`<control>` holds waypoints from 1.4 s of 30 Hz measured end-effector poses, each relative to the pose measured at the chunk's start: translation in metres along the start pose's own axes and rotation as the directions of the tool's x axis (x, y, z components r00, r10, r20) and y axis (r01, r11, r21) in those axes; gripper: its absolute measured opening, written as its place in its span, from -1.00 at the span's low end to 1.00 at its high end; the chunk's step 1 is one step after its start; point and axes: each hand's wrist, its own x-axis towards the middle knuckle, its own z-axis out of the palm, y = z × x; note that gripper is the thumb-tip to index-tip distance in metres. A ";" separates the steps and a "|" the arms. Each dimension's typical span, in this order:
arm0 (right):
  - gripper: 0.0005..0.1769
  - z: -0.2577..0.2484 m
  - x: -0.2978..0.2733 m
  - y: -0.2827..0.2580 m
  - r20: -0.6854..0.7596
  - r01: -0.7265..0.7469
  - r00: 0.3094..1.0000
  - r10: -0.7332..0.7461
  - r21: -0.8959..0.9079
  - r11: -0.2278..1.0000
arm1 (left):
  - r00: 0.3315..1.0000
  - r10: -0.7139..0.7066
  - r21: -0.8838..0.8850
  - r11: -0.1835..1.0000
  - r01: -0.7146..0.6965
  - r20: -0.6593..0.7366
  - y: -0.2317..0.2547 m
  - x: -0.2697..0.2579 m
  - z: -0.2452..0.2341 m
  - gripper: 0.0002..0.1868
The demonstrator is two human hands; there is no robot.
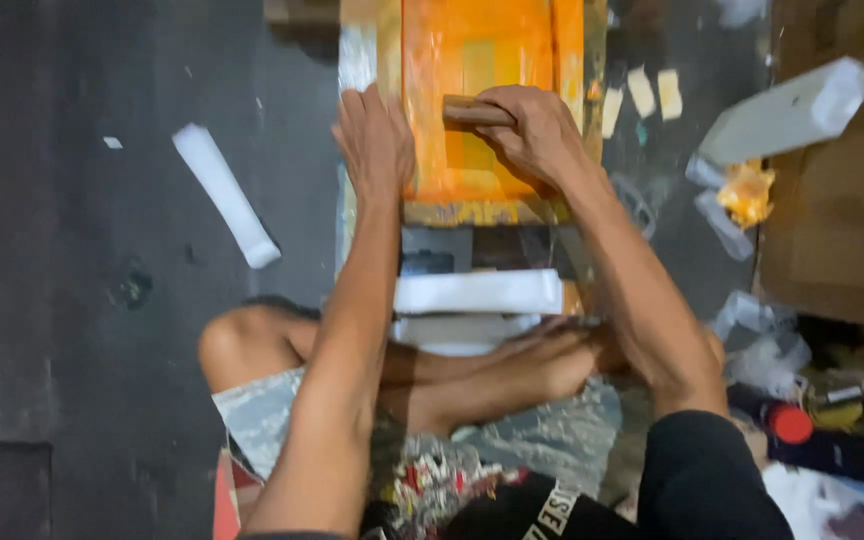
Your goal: The person sits cross-legged on the floor and uses a squeegee to spread orange ink across a screen printing frame. They repeatedly place white foam strips under the frame, pull them through the ink, and set them aside.
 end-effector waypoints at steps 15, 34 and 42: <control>-0.41 0.018 -0.079 -0.011 0.127 0.155 0.978 -0.163 0.076 0.985 | 0.999 0.037 0.031 0.999 -0.037 -0.002 -0.006 0.005 0.004 -0.65; -0.74 0.007 0.006 0.023 0.062 -0.230 0.973 0.224 0.131 0.964 | 0.984 -0.091 -0.043 0.994 0.098 0.153 0.006 0.003 -0.017 -0.53; -0.80 0.018 -0.067 -0.026 0.042 -0.090 0.995 0.085 0.130 0.987 | 0.993 -0.082 -0.058 0.995 0.087 0.085 0.002 0.005 -0.013 -0.52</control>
